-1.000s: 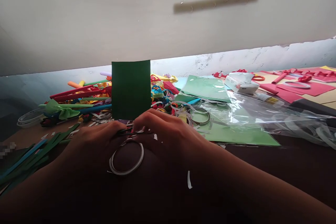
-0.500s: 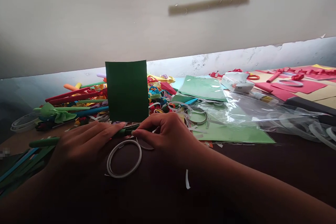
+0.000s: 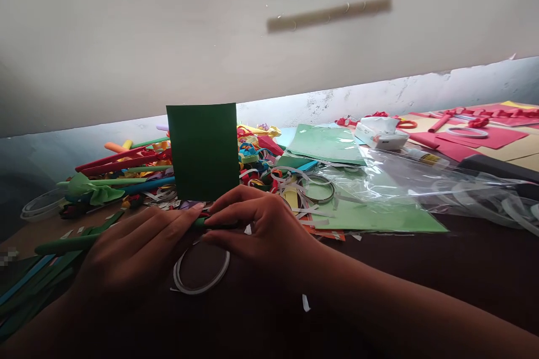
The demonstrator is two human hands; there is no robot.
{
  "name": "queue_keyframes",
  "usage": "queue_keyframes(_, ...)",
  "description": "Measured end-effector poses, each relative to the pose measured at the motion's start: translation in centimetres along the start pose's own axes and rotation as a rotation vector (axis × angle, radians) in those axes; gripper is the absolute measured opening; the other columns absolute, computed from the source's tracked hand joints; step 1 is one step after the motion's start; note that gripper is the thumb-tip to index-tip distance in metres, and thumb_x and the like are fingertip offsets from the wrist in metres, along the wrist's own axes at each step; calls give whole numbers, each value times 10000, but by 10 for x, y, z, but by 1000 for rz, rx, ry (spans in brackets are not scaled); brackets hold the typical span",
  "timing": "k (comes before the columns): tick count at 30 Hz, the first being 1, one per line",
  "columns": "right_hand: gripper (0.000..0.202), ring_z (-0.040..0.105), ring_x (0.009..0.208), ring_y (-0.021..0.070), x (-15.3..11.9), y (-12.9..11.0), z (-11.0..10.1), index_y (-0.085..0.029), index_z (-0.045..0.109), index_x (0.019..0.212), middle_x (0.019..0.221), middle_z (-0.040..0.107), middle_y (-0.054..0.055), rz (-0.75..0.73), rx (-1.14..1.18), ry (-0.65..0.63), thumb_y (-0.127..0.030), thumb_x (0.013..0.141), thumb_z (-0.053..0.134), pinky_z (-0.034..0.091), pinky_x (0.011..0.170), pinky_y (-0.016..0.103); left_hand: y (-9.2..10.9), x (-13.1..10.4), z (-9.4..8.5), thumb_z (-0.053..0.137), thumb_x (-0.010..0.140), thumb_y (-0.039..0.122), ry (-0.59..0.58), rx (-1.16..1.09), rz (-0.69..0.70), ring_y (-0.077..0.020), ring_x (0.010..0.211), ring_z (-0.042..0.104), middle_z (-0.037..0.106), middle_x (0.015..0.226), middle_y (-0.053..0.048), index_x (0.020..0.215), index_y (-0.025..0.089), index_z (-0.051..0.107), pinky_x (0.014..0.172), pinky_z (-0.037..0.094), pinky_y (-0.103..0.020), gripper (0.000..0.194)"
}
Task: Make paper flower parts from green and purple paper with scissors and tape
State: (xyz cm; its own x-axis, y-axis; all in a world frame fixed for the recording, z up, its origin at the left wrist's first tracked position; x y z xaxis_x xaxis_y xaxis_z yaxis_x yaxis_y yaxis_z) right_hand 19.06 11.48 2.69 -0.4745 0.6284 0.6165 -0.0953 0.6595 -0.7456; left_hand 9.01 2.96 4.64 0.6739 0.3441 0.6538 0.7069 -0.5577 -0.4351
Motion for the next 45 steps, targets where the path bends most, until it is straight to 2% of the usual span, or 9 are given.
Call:
queue_keyframes(4,50,720,921,201,-6,-14,-3,-229,794,852,1031,731,74,-145,-149,92,-215,810,818,615,823,349,3,2,-3,630,886,32,27,-22,10,-216,801,628,733,920,-122,1206,14,614,710,527,-360,321)
queue_keyframes(9,51,716,890,177,-14,-39,-5,-199,728,842,1030,737,82,-369,-279,144,-165,859,762,597,795,304,-5,5,2,632,894,61,-11,-145,-127,-211,813,590,718,911,-96,1227,57,599,716,513,-356,335)
queue_keyframes(13,160,726,951,185,-8,-33,-14,-201,636,843,1069,753,73,-241,-207,163,-236,846,792,585,832,292,-7,4,6,578,929,65,-37,-179,-145,-216,873,579,710,958,-105,1357,48,518,768,519,-360,432)
queue_keyframes(18,59,682,729,145,2,-11,-16,-212,707,897,837,746,9,-5,-229,101,-258,874,736,547,653,263,-11,1,5,575,924,63,-8,-64,-137,-220,869,625,727,949,-80,1228,135,592,776,530,-382,313)
queue_keyframes(26,155,719,784,199,2,25,-15,-194,749,818,909,771,62,303,-62,55,-328,766,807,586,652,312,-17,-1,8,566,959,120,-16,25,-194,-203,863,672,709,942,-45,1208,194,609,741,519,-345,263)
queue_keyframes(30,84,721,978,242,3,19,-11,-218,802,822,974,779,67,229,-59,42,-292,788,780,600,781,355,-12,-1,10,588,944,97,-15,-46,-156,-211,892,654,692,967,-65,1278,150,589,790,535,-352,339)
queue_keyframes(38,99,701,1071,241,2,23,-2,-233,810,882,1118,748,74,205,-35,-15,-297,824,763,562,930,410,-10,-4,12,561,952,96,-29,-43,-156,-214,875,657,696,983,-66,1283,155,598,752,531,-347,338)
queue_keyframes(42,102,681,1099,262,-2,13,-7,-244,791,831,1149,739,71,101,-116,99,-282,759,852,525,984,456,-6,-2,9,540,955,91,-24,-19,-156,-211,856,662,691,980,-72,1283,153,600,772,538,-351,340)
queue_keyframes(45,64,658,1093,256,-5,-6,-9,-244,758,792,1143,740,61,-51,-274,162,-223,807,817,517,981,463,-4,1,9,508,952,53,-39,-84,-164,-213,907,672,702,1013,-96,1231,120,595,813,540,-345,300)
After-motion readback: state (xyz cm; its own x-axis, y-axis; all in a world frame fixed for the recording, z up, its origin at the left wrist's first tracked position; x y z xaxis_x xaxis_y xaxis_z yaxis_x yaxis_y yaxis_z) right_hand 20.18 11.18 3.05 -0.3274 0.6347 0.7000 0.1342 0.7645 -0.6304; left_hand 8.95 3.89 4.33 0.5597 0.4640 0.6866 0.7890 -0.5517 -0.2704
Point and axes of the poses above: each hand's wrist, its own x-axis towards the middle knuckle, its own z-axis out of the palm, y = z × x, the point moved 10 cm from there along x, towards the middle knuckle
